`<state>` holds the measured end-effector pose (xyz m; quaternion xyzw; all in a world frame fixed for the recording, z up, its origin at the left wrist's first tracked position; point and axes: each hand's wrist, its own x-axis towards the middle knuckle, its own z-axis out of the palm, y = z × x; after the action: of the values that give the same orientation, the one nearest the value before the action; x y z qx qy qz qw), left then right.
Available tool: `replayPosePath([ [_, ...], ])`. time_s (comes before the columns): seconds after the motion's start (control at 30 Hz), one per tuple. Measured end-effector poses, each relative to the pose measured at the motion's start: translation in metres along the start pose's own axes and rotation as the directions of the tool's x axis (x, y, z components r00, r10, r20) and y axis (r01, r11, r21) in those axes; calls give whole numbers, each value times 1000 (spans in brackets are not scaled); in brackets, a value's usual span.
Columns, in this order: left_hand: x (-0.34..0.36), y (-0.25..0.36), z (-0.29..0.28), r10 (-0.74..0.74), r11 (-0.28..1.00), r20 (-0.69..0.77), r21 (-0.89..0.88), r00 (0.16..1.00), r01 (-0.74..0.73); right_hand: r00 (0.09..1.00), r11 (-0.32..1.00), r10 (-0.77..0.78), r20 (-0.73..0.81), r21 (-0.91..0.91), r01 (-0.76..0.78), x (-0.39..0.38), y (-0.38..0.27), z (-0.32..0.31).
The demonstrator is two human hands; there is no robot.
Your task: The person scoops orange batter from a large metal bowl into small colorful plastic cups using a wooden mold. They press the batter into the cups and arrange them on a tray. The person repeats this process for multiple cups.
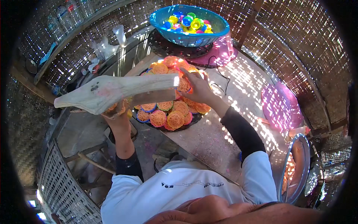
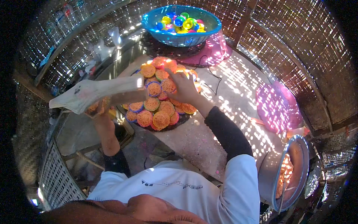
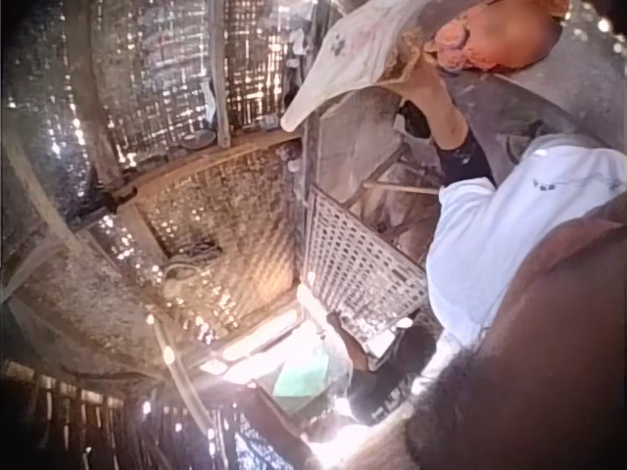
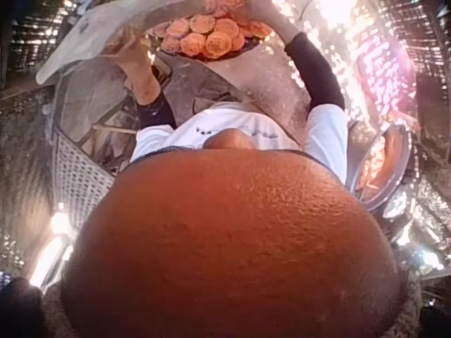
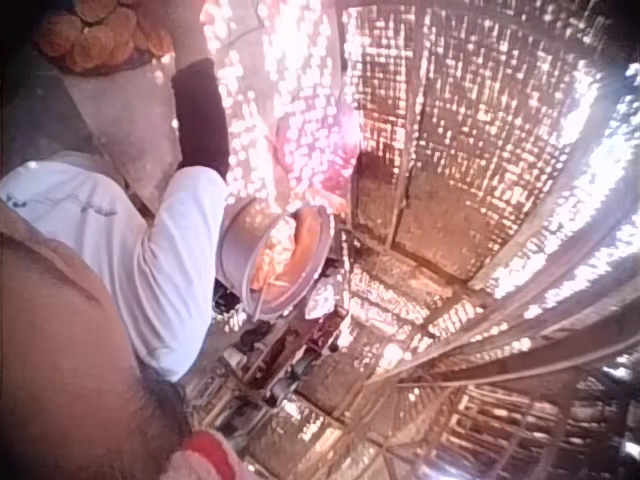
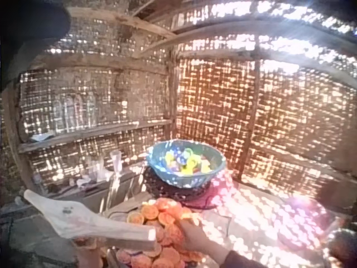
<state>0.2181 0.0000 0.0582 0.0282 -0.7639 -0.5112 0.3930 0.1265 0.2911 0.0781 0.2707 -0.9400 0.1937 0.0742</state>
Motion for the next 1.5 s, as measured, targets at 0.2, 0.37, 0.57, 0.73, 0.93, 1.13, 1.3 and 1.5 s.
replayPosePath([
  [0.2,4,40,40,55,926,111,-377,992,-10,963,981,-79,-258,149,121,-3,16,-9],
  [0.37,5,105,97,453,849,369,-457,812,-266,991,374,39,126,918,-131,-73,-17,-128],
  [0.57,-42,222,161,677,733,598,-599,428,-323,902,363,256,348,830,-423,-244,-47,-202],
  [0.73,-83,258,229,808,307,565,-648,170,697,660,41,660,359,860,-509,-343,-105,-220],
  [0.93,-144,288,309,940,-338,171,357,295,871,601,27,671,435,795,-607,-409,-83,-210],
  [1.13,-184,266,318,855,-396,484,374,187,839,381,-179,708,595,673,-717,-415,-61,-202],
  [1.3,-190,245,324,821,-419,546,378,167,825,317,-57,780,540,565,-823,-406,-53,-186],
  [1.5,-182,233,322,808,-392,568,321,157,862,392,7,824,409,685,-729,-384,-59,-181],
])
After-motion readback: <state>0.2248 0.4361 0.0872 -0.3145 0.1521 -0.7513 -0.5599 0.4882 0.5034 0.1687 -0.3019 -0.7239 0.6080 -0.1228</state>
